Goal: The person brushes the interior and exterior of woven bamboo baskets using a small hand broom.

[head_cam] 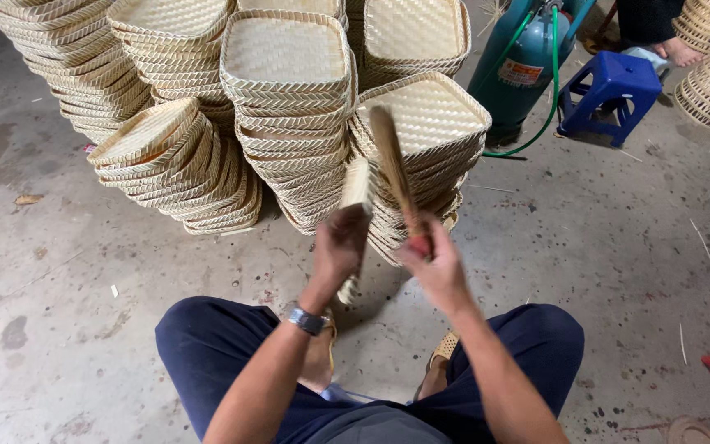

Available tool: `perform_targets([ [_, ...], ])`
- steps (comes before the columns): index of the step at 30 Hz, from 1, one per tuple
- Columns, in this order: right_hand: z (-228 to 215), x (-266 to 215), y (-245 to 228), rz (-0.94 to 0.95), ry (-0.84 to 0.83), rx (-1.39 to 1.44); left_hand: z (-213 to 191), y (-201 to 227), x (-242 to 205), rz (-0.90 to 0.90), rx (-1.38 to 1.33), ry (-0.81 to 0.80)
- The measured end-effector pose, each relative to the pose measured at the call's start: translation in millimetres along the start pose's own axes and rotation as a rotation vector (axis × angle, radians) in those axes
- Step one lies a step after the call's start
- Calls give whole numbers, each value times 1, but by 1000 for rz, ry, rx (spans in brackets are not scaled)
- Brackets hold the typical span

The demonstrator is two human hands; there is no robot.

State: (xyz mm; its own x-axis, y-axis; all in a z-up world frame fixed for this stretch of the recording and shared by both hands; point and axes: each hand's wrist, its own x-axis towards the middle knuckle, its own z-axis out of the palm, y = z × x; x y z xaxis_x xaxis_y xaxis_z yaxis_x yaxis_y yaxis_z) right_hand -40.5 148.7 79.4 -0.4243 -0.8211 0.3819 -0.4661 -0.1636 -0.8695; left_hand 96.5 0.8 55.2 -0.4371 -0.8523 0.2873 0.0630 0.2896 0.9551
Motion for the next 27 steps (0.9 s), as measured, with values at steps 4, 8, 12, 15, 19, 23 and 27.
perform_targets([
  [4,-40,11,-15,-39,-47,-372,-49,0,10,-25,-123,-91],
  [8,-38,-3,-5,-137,-499,-1009,-68,14,14,-211,-499,-56],
  [12,-67,-8,-11,198,-387,-945,-81,19,18,-121,-201,119],
  [15,-26,-21,-11,4,-230,-735,-77,5,18,125,-521,-14],
  [19,-27,-47,-7,-56,-615,-1143,-94,13,47,179,-633,247],
  [23,-66,-40,-29,166,-427,-1051,-130,34,53,159,-834,276],
  [27,-37,-47,-61,-612,-231,-572,-126,33,58,161,-752,235],
])
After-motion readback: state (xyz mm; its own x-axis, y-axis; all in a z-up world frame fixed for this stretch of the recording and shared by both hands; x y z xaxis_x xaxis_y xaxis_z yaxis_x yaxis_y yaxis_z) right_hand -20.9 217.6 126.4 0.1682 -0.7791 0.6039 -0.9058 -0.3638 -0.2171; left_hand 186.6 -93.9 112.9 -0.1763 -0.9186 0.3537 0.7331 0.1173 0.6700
